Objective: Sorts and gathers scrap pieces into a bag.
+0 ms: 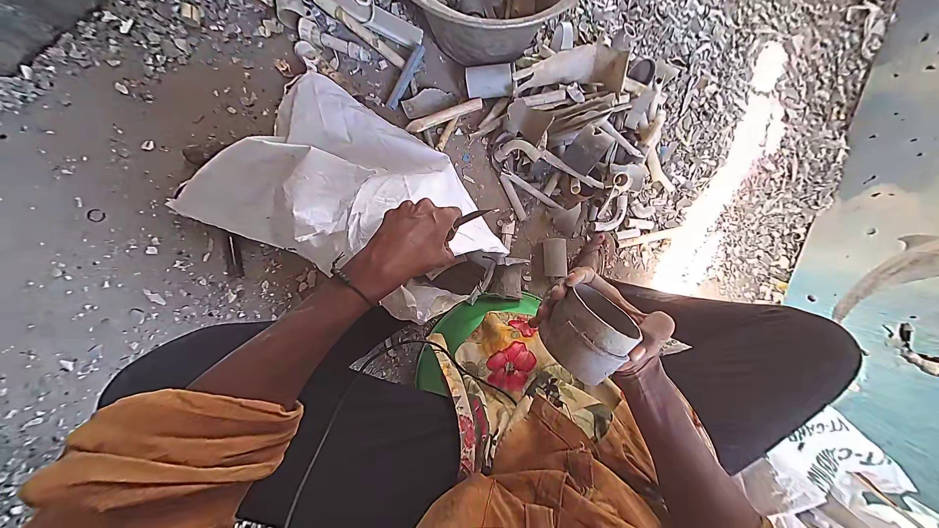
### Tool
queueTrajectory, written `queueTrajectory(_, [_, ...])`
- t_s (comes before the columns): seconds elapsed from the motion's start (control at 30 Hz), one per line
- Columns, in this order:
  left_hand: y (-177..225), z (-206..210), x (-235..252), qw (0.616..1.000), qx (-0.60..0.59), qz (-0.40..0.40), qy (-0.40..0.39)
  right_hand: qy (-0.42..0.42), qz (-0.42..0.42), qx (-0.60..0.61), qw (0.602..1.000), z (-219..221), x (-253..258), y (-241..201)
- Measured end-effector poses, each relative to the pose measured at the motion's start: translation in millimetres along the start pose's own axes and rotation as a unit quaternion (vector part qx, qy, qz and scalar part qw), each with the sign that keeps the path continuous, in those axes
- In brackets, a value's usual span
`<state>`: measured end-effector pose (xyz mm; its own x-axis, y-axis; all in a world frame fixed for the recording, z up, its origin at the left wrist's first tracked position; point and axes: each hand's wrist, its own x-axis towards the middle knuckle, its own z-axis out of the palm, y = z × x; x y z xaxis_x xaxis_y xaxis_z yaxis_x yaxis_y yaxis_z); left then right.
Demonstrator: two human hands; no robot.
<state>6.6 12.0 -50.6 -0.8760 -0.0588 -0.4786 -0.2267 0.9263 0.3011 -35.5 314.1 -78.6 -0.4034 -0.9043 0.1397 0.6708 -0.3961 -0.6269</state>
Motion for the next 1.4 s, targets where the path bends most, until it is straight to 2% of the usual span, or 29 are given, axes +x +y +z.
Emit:
queueTrajectory(0.07, [1.6, -1.6, 0.3, 1.0, 0.003, -0.003, -0.013, 0.023, 0.013, 0.022, 0.999, -5.0, -4.4, 6.3])
queueTrajectory(0.13, [2.0, -1.2, 0.2, 1.0, -0.003, -0.001, -0.014, 0.087, 0.047, 0.034, 0.995, -12.6, -7.3, 12.9])
queueTrajectory(0.2, [1.1, 0.8, -0.5, 1.0, -0.003, 0.004, 0.002, 0.233, 0.106, 0.02, 0.967, -15.3, -2.2, 23.0])
queueTrajectory(0.23, [-0.3, 2.9, -1.3, 1.0, 0.001, 0.007, 0.019, 0.327, 0.146, 0.0, 0.934, -15.9, 5.5, 32.8])
queueTrajectory(0.3, [-1.2, 2.6, -0.6, 1.0, 0.007, 0.002, 0.029, 0.493, 0.239, -0.045, 0.836, -22.6, 30.8, 61.7])
queueTrajectory(0.33, [-0.4, 2.2, 0.1, 0.999, 0.006, 0.003, 0.038, 0.535, 0.275, -0.05, 0.797, -26.7, 45.7, 76.4])
queueTrajectory(0.37, [1.4, 2.3, 0.3, 0.999, 0.002, 0.008, 0.05, 0.537, 0.284, -0.049, 0.793, -27.0, 58.8, 89.9])
queueTrajectory(0.47, [4.8, 6.1, -1.2, 0.992, -0.015, 0.037, 0.122, 0.409, 0.263, -0.023, 0.873, -9.4, 98.8, 112.0])
queueTrajectory(0.53, [5.0, 6.5, -1.8, 0.99, -0.02, 0.039, 0.134, 0.342, 0.26, -0.038, 0.902, -1.4, 114.9, 117.5])
queueTrajectory(0.6, [2.3, 4.6, 1.6, 0.992, -0.01, 0.033, 0.125, 0.316, 0.263, -0.095, 0.907, -7.4, 112.9, 113.9])
queueTrajectory(0.67, [-0.9, 3.9, 4.5, 0.994, -0.001, 0.032, 0.101, 0.306, 0.291, -0.173, 0.89, -32.0, 91.1, 104.6])
queueTrajectory(0.73, [0.1, 3.7, 4.8, 0.997, 0.003, 0.027, 0.066, 0.351, 0.33, -0.269, 0.834, -73.1, 57.8, 97.7])
queueTrajectory(0.77, [0.8, 5.2, 4.6, 0.998, 0.003, 0.027, 0.054, 0.391, 0.348, -0.329, 0.786, -96.6, 39.4, 95.9])
queueTrajectory(0.9, [3.8, 7.5, 5.8, 1.0, 0.002, 0.026, 0.002, 0.544, 0.395, -0.518, 0.529, -163.1, -3.9, 92.3])
queueTrajectory(0.97, [3.2, 7.8, 9.0, 0.999, -0.005, 0.028, -0.014, 0.557, 0.4, -0.569, 0.455, -185.8, -12.5, 94.0])
queueTrajectory(1.0, [3.1, 7.2, 10.4, 0.999, -0.01, 0.026, -0.02, 0.545, 0.407, -0.587, 0.44, -195.7, -15.8, 95.6])
queueTrajectory(1.1, [1.4, 8.2, 11.6, 0.999, -0.019, 0.027, -0.004, 0.469, 0.458, -0.623, 0.426, -218.0, -19.5, 97.8])
queueTrajectory(1.2, [1.2, 9.6, 13.3, 0.999, -0.018, 0.029, 0.01, 0.451, 0.516, -0.596, 0.419, -221.7, -6.3, 83.7])
queueTrajectory(1.23, [3.2, 8.3, 14.8, 1.0, -0.015, 0.026, 0.001, 0.463, 0.523, -0.571, 0.432, -220.8, -1.8, 77.0])
queueTrajectory(1.27, [6.0, 6.2, 16.5, 1.0, -0.014, 0.023, -0.011, 0.497, 0.509, -0.529, 0.462, -222.2, -0.3, 72.3])
queueTrajectory(1.4, [15.1, -2.4, 24.2, 0.999, -0.012, 0.012, -0.036, 0.666, 0.355, -0.307, 0.579, -221.1, -1.5, 57.4])
